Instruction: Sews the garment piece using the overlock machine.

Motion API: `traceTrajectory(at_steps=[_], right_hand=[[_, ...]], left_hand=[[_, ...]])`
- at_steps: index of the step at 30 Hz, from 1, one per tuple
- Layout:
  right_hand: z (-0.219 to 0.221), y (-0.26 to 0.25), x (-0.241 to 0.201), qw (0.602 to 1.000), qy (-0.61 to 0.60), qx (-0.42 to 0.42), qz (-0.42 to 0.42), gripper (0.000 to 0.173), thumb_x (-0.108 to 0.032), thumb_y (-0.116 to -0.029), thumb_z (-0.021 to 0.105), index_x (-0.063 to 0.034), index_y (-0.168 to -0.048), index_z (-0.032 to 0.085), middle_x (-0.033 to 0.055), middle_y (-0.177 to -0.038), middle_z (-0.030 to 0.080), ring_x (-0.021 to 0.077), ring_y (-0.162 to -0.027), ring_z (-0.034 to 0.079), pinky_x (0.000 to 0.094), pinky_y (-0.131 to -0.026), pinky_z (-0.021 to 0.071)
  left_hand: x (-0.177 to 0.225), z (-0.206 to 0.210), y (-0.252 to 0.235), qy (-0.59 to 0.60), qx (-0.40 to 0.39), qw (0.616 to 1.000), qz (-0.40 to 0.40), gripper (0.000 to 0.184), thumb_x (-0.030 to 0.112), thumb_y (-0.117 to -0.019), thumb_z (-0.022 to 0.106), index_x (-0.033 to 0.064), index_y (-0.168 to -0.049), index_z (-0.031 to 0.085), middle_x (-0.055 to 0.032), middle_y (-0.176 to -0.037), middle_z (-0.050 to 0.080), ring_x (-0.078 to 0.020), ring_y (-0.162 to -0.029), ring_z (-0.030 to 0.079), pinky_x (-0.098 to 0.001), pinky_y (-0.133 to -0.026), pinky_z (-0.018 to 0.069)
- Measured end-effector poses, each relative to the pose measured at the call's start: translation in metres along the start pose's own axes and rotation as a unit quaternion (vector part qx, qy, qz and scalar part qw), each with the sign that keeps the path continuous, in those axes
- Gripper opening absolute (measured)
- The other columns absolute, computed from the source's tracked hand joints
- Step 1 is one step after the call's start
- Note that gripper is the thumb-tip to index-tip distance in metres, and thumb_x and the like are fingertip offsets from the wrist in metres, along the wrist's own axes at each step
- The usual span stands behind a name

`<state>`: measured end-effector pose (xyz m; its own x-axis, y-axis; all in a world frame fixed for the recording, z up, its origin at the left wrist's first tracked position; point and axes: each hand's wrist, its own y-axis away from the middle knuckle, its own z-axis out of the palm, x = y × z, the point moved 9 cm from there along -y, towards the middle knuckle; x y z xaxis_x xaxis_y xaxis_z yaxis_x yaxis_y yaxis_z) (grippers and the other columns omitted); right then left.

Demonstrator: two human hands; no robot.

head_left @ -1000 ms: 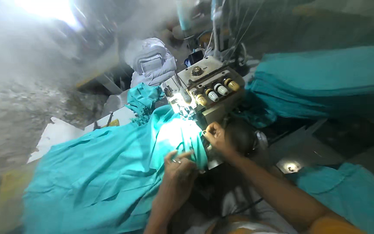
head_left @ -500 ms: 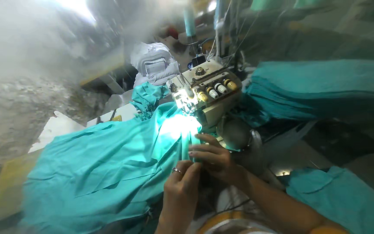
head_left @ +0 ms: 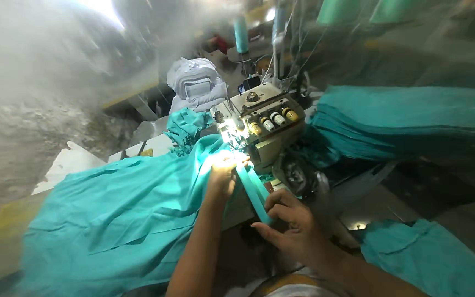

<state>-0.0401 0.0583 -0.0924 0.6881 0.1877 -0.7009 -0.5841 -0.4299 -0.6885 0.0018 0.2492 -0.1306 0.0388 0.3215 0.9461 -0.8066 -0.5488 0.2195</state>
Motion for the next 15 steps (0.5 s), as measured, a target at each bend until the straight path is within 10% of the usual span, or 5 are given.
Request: traceTrajectory(at_steps=[2, 6, 8, 11, 15], right_hand=[[0.007, 0.005, 0.026, 0.996, -0.014, -0.026, 0.086, 0.035, -0.027, -0.0881, 0.077, 0.0038, -0.078, 0.062, 0.0098, -0.090, 0.065, 0.0012, -0.081, 0.060, 0.0105, -0.070, 0.0495], [0.035, 0.025, 0.079, 0.892, -0.249, -0.167, 0.339, 0.042, -0.013, -0.1031, 0.055, 0.0046, -0.140, 0.045, 0.0081, -0.121, 0.068, 0.0086, -0.107, 0.068, 0.0278, -0.096, 0.0559], [0.034, 0.031, 0.066, 0.880, -0.296, -0.186, 0.321, 0.037, -0.013, -0.1041, 0.050, 0.0065, -0.136, 0.054, 0.0069, -0.122, 0.069, 0.0090, -0.110, 0.067, 0.0282, -0.099, 0.0556], [0.023, 0.044, 0.051, 0.947, -0.111, -0.155, 0.258, 0.024, -0.011, -0.1004, 0.058, 0.0029, -0.114, 0.072, 0.0065, -0.105, 0.075, 0.0052, -0.095, 0.070, 0.0224, -0.088, 0.0567], [0.010, 0.049, 0.041, 0.981, 0.106, -0.108, 0.119, 0.019, -0.008, -0.0904, 0.065, 0.0030, -0.098, 0.078, 0.0160, -0.104, 0.077, 0.0411, -0.121, 0.066, 0.0699, -0.114, 0.0308]], left_hand=[[0.014, 0.010, 0.025, 0.029, -0.067, 0.997, 0.039, 0.019, -0.010, -0.1006, 0.044, 0.0002, -0.116, 0.050, -0.0101, -0.103, 0.072, -0.0163, -0.092, 0.073, -0.0301, -0.083, 0.0598], [0.039, 0.035, 0.083, -0.218, -0.376, 0.873, 0.220, 0.028, 0.001, -0.1001, 0.045, 0.0068, -0.127, 0.046, -0.0021, -0.132, 0.065, -0.0116, -0.122, 0.062, -0.0326, -0.104, 0.0512], [0.044, 0.015, 0.050, -0.496, -0.232, 0.792, 0.272, 0.034, -0.011, -0.0912, 0.050, -0.0074, -0.125, 0.055, -0.0148, -0.122, 0.067, -0.0235, -0.112, 0.065, -0.0427, -0.096, 0.0528], [0.045, -0.023, -0.022, -0.733, -0.096, 0.625, 0.251, 0.037, -0.010, -0.0904, 0.060, -0.0024, -0.127, 0.066, -0.0252, -0.130, 0.064, -0.0485, -0.129, 0.051, -0.0702, -0.103, 0.0326], [0.065, -0.035, -0.046, -0.843, -0.117, 0.471, 0.233, 0.030, -0.003, -0.0822, 0.076, 0.0018, -0.112, 0.074, -0.0229, -0.120, 0.067, -0.0483, -0.125, 0.054, -0.0719, -0.107, 0.0297]])
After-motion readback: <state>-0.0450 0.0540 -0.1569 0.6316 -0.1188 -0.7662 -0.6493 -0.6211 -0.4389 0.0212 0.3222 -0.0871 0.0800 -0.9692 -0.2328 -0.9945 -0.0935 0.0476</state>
